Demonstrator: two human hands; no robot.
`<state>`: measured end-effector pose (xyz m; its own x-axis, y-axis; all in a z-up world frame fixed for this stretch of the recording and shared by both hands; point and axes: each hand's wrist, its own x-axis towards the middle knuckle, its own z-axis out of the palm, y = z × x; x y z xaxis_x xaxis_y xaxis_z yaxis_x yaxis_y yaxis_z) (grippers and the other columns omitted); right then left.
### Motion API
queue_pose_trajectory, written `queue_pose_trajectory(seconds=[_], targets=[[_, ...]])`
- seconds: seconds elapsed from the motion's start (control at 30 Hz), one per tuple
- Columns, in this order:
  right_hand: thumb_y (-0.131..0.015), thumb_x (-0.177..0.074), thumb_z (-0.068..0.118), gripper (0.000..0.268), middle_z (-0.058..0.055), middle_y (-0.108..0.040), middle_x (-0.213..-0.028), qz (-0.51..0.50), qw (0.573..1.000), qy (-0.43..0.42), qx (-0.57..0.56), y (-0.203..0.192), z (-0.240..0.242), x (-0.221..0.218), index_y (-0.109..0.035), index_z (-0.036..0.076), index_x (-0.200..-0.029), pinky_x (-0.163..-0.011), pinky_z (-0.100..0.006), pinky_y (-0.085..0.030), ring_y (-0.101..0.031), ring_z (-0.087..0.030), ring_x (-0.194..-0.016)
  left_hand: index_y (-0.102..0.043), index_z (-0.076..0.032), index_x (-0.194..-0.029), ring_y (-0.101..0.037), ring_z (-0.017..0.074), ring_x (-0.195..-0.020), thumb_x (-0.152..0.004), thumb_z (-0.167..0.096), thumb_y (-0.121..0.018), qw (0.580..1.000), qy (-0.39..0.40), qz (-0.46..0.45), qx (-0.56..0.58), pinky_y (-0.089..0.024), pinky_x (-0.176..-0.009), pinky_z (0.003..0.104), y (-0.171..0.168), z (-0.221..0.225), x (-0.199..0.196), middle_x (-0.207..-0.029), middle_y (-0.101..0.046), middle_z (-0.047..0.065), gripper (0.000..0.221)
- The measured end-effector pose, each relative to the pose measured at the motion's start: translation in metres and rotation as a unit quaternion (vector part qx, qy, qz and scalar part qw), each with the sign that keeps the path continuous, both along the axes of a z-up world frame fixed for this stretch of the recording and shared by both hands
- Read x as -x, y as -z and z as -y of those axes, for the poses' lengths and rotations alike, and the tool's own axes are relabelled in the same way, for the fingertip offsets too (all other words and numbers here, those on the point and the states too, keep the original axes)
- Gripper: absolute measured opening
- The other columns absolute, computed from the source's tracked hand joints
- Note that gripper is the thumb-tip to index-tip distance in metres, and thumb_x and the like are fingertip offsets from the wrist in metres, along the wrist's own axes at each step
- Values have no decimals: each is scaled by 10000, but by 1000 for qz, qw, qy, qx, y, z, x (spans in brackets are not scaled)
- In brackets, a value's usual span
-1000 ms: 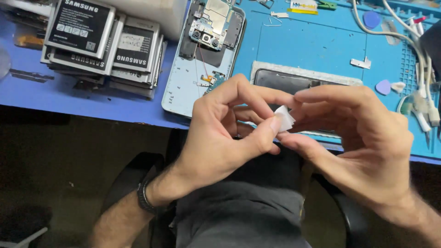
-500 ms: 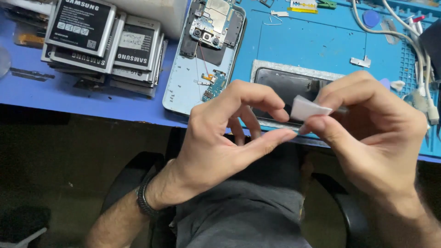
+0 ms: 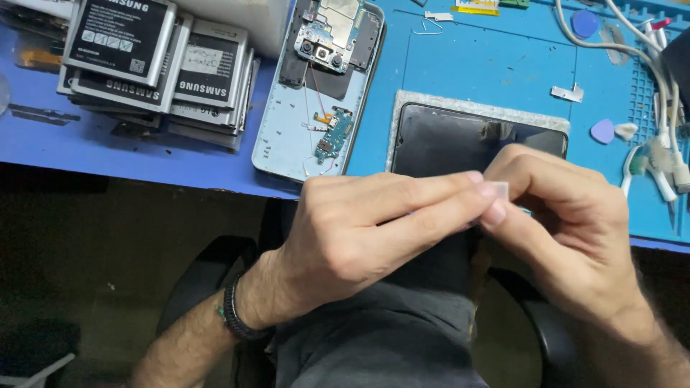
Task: Cleaning a new smartphone screen using a specialized cleaning wipe at a repair station.
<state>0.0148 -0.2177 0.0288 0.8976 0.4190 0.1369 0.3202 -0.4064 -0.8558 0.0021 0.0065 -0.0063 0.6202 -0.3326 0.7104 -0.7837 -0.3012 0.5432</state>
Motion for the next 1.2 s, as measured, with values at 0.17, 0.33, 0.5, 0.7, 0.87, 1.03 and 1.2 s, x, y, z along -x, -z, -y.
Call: queue_pose_trajectory(seconds=[0.17, 0.33, 0.5, 0.7, 0.87, 1.03, 1.2], targets=[[-551, -1037, 149, 284, -30, -580, -663, -16, 999, -42, -29, 5, -2, -1, -537, 72, -764, -623, -255, -448, -540, -145, -629, -705, -77, -1370, -842, 210, -960, -1146, -104, -798, 1000, -6, -6, 3, -661, -832, 319, 10, 2, 2, -1354, -791, 91, 244], [-595, -946, 339, 336, -52, -692, -727, 18, 997, -75, -23, 10, 7, -7, -625, 58, -764, -646, -256, -543, -675, -163, -656, -678, -89, -1396, -852, 216, -1059, -1144, -34, -775, 991, 66, -96, 60, -659, -898, 317, 12, 0, 3, -1335, -785, 89, 275], [-530, -966, 396, 429, -53, -672, -678, 20, 997, -66, -22, 5, 5, -7, -599, 47, -725, -612, -260, -533, -644, -158, -605, -701, -14, -1317, -877, 270, -1133, -1122, 3, -741, 995, 52, -56, 64, -723, -921, 342, 4, 6, 2, -1274, -801, 127, 200], [-721, -856, 272, 247, -54, -685, -799, 17, 996, -77, -38, 13, 9, -8, -607, 52, -848, -706, -264, -551, -661, -174, -727, -724, 14, -1302, -867, 279, -1135, -1152, -50, -672, 999, -13, 34, -15, -728, -903, 352, -4, 2, -1, -1291, -785, 158, 172], [-735, -863, 219, 224, -73, -683, -810, 29, 996, -78, -32, 10, 6, -9, -604, 37, -848, -713, -264, -546, -659, -185, -735, -734, 31, -1282, -877, 271, -1133, -1160, -59, -617, 997, -22, 71, -35, -742, -898, 348, -4, 1, -4, -1269, -797, 174, 192], [-670, -909, 130, 170, -115, -697, -808, 70, 994, -82, -13, 10, 5, -10, -586, -2, -843, -698, -290, -546, -679, -223, -713, -748, 34, -1216, -852, 258, -1071, -1141, -25, -603, 995, -30, 87, -30, -739, -931, 360, -5, 2, -7, -1222, -797, 136, 173], [-491, -965, 181, 301, -90, -531, -666, 80, 990, -112, -25, 7, 3, -5, -474, 49, -695, -602, -325, -433, -501, -232, -586, -730, 5, -1279, -838, 228, -1037, -1141, -58, -694, 999, 13, 33, -11, -708, -925, 337, -4, 5, -5, -1182, -795, 104, 156]])
